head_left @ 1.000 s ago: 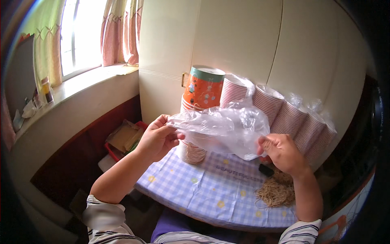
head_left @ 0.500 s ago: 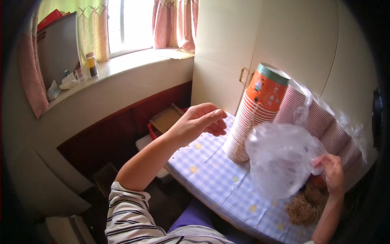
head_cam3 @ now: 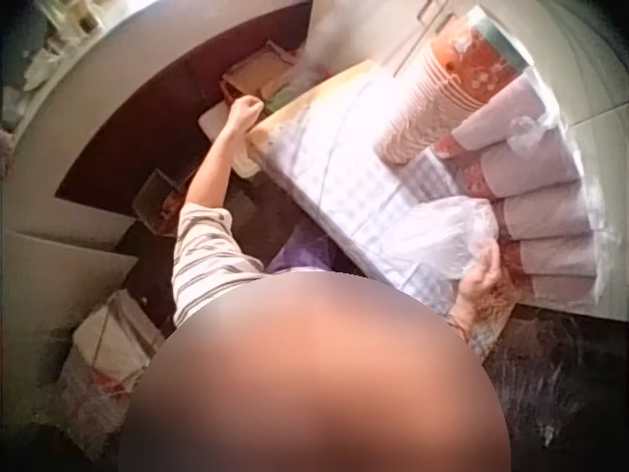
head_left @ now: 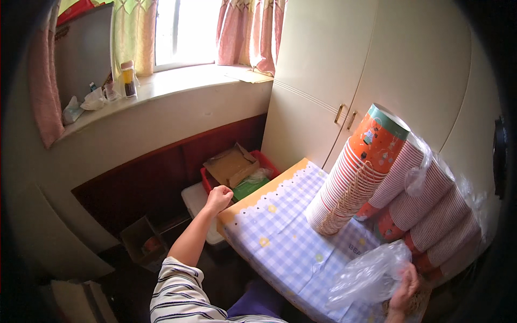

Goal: Stacking paper buckets, placing them into plastic bags, and sealing the bags for distribution.

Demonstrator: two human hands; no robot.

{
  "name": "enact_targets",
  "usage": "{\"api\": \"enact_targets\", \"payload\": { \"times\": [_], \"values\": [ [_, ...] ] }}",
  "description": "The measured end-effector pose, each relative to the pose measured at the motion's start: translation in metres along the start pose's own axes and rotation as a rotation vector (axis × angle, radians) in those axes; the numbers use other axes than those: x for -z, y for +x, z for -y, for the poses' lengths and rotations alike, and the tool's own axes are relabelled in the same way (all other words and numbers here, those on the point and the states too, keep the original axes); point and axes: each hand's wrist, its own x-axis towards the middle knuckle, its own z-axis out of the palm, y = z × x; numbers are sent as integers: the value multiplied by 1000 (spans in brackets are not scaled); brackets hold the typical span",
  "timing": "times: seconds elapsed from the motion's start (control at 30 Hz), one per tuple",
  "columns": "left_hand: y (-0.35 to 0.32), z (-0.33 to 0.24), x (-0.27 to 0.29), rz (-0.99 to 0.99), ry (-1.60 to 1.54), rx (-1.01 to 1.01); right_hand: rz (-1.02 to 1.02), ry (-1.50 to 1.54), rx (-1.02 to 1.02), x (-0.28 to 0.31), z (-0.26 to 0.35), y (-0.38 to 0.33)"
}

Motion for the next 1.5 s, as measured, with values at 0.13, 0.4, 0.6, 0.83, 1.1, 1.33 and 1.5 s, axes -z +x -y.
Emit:
{"api": "enact_targets", "payload": {
  "times": [0.13, 0.4, 0.6, 0.83, 1.1, 1.33, 1.5],
  "values": [
    [41, 34, -32, 139, 79, 130, 206, -257, 376, -55, -34, -19],
    [151, 92, -118, 352, 544, -43, 553, -422, 424, -142, -137, -71],
    [216, 125, -184, 636, 705, -133, 614, -579, 504, -163, -150, -85],
    [260, 152, -258, 839, 748, 5, 671, -706, 465, -162, -162, -89],
    [276, 182, -293, 717, 680, 116, 753, -734, 556, -152, -179, -100],
    [318, 112, -243, 172, -620, 290, 700, -663, 449, -163, -153, -83],
    [330, -14, -163, 129, -1318, 313, 802, -767, 360, -157, -143, -91]
  ]
}}
